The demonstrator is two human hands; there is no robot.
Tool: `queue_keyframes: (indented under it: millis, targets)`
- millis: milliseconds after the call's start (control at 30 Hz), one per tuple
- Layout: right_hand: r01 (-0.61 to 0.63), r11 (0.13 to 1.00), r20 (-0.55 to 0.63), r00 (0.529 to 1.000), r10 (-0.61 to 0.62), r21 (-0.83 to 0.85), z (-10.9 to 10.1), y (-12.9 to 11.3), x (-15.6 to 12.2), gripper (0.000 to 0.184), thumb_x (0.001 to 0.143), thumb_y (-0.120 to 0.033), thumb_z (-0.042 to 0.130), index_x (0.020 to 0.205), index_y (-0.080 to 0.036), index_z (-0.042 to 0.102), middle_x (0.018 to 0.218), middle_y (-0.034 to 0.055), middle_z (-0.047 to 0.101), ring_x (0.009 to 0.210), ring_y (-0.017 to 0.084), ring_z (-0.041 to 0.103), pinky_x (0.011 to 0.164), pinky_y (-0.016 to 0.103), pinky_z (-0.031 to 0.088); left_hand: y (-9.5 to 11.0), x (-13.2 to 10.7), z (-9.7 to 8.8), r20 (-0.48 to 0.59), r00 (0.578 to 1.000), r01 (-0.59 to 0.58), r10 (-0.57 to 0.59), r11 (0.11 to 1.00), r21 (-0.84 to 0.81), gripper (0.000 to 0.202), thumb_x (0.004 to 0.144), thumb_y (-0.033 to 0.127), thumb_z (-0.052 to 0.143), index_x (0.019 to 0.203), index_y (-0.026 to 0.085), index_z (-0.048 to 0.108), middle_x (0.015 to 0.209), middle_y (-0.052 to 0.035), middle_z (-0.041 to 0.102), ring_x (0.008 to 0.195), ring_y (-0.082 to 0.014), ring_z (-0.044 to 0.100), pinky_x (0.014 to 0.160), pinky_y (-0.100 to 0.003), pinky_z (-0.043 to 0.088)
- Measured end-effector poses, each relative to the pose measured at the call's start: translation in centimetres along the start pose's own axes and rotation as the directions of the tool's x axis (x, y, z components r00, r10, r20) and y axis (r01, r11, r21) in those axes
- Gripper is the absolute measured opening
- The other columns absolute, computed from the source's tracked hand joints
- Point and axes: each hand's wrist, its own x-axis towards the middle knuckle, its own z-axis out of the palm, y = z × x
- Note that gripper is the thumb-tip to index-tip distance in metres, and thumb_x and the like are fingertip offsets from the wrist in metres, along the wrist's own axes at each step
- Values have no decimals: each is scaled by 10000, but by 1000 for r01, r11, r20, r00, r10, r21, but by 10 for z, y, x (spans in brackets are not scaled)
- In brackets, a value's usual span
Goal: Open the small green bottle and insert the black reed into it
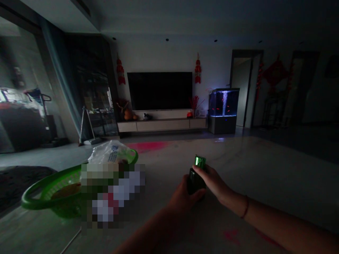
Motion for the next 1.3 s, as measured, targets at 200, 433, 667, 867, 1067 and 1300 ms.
queue_keyframes:
  millis: [200,433,667,867,1067,1300]
  targets:
    - [-59,998,18,998,59,-18,1,-5,1,371,681,-502,508,772,-149,576,732,43,602,755,198,560,694,302,408,-4,-3,5,-76,991,-113,112,994,-11,528,761,338,487,1217,149,299,1110,-131,532,985,-224,519,818,-334,411]
    - [-59,997,163,985,48,57,7,-16,-10,463,711,-552,473,948,-158,530,913,71,592,943,213,526,852,336,369,0,-1,3,-236,948,-216,212,976,9,498,674,272,574,1114,172,364,962,-67,580,836,-182,567,709,-302,454]
    - [3,993,269,962,-34,114,6,-22,-17,541,721,-559,474,1095,-169,455,1039,75,554,1086,205,444,961,344,283,10,-4,-4,-333,908,-241,254,967,83,447,629,263,613,1022,189,414,847,-18,591,737,-157,571,631,-262,448]
    - [83,992,330,938,-108,90,-2,-26,-13,441,737,-493,496,1053,-187,470,1029,62,564,1052,199,475,946,352,312,13,-4,-8,-302,917,-255,262,965,65,445,640,288,607,1029,179,420,855,-25,593,734,-150,568,630,-253,449]
    - [172,977,154,970,-190,122,-25,-39,7,443,727,-497,491,1056,-205,443,1098,87,539,1068,189,478,940,370,334,16,-4,-10,-300,931,-197,206,978,61,458,660,356,606,1037,180,415,844,-24,589,732,-150,566,637,-249,447]
    - [235,972,87,969,-232,-17,-51,-38,26,390,749,-494,438,914,-152,524,888,77,598,854,170,561,812,339,408,12,-2,-11,-258,947,-156,192,976,153,517,629,351,617,1078,190,418,890,-40,604,767,-170,573,660,-263,430]
